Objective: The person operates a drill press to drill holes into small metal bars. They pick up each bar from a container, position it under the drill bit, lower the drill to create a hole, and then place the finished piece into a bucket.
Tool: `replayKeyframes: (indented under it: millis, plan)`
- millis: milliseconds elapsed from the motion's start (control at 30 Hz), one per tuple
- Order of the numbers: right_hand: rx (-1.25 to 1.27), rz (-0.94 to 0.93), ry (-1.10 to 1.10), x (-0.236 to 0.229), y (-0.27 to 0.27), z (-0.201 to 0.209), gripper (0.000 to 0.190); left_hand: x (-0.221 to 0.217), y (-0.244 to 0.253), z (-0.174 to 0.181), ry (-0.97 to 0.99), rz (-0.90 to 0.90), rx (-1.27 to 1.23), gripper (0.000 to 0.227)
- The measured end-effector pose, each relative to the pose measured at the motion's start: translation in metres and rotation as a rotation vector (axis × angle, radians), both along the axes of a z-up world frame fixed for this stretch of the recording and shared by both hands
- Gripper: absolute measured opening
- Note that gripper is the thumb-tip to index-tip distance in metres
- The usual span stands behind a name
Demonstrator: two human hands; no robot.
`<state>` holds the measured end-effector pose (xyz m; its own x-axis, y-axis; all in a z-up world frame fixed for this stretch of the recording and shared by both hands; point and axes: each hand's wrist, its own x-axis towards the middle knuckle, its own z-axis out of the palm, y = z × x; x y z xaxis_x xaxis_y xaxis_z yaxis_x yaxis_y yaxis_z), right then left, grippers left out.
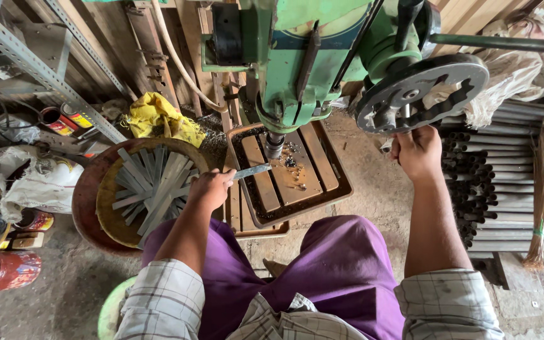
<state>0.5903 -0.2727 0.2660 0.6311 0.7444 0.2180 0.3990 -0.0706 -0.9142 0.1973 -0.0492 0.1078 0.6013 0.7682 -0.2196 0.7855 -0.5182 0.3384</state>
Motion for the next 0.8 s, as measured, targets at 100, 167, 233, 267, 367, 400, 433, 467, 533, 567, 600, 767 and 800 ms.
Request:
replayKeyframes:
  millis: [100, 167, 233, 267, 367, 400, 433, 467, 533, 567, 600, 767, 800]
  plan:
    - [0.018, -0.047, 0.040, -0.003, 0.003, -0.002, 0.037, -0.001, 0.000, -0.003, -0.040, 0.011, -0.007, 0.042]
    - [0.007, -0.087, -0.055, -0.009, 0.004, 0.000, 0.042, -0.002, 0.001, -0.007, -0.065, 0.001, 0.013, 0.042]
    - [-0.006, -0.123, -0.212, -0.015, 0.004, 0.003, 0.048, -0.004, 0.003, -0.012, -0.094, -0.005, 0.030, 0.041]
    - [-0.001, -0.131, -0.252, -0.017, 0.005, 0.005, 0.050, -0.004, 0.003, -0.015, -0.110, -0.006, 0.038, 0.040]
    - [0.001, -0.159, -0.368, -0.020, 0.008, 0.007, 0.053, -0.004, 0.005, -0.020, -0.129, -0.009, 0.057, 0.038]
    - [-0.009, -0.171, -0.403, -0.019, 0.008, 0.007, 0.053, -0.004, 0.005, -0.021, -0.131, -0.010, 0.063, 0.037]
    - [-0.018, -0.184, -0.440, -0.018, 0.009, 0.006, 0.054, -0.004, 0.005, -0.021, -0.123, -0.009, 0.060, 0.037]
    - [-0.016, -0.188, -0.446, -0.018, 0.009, 0.005, 0.053, -0.004, 0.005, -0.021, -0.115, -0.008, 0.057, 0.038]
    - [-0.012, -0.195, -0.461, -0.017, 0.009, 0.002, 0.052, -0.003, 0.005, -0.021, -0.110, -0.005, 0.036, 0.037]
    - [-0.032, -0.203, -0.464, -0.015, 0.010, 0.001, 0.051, -0.003, 0.005, -0.021, -0.114, -0.001, 0.022, 0.037]
    - [-0.051, -0.212, -0.466, -0.014, 0.011, 0.000, 0.051, -0.002, 0.006, -0.021, -0.117, 0.002, 0.007, 0.037]
    - [-0.035, -0.212, -0.463, -0.011, 0.011, -0.005, 0.049, -0.001, 0.005, -0.017, -0.080, 0.001, -0.004, 0.039]
    - [-0.012, -0.205, -0.481, -0.011, 0.011, -0.006, 0.047, -0.001, 0.004, -0.016, -0.072, 0.003, -0.017, 0.039]
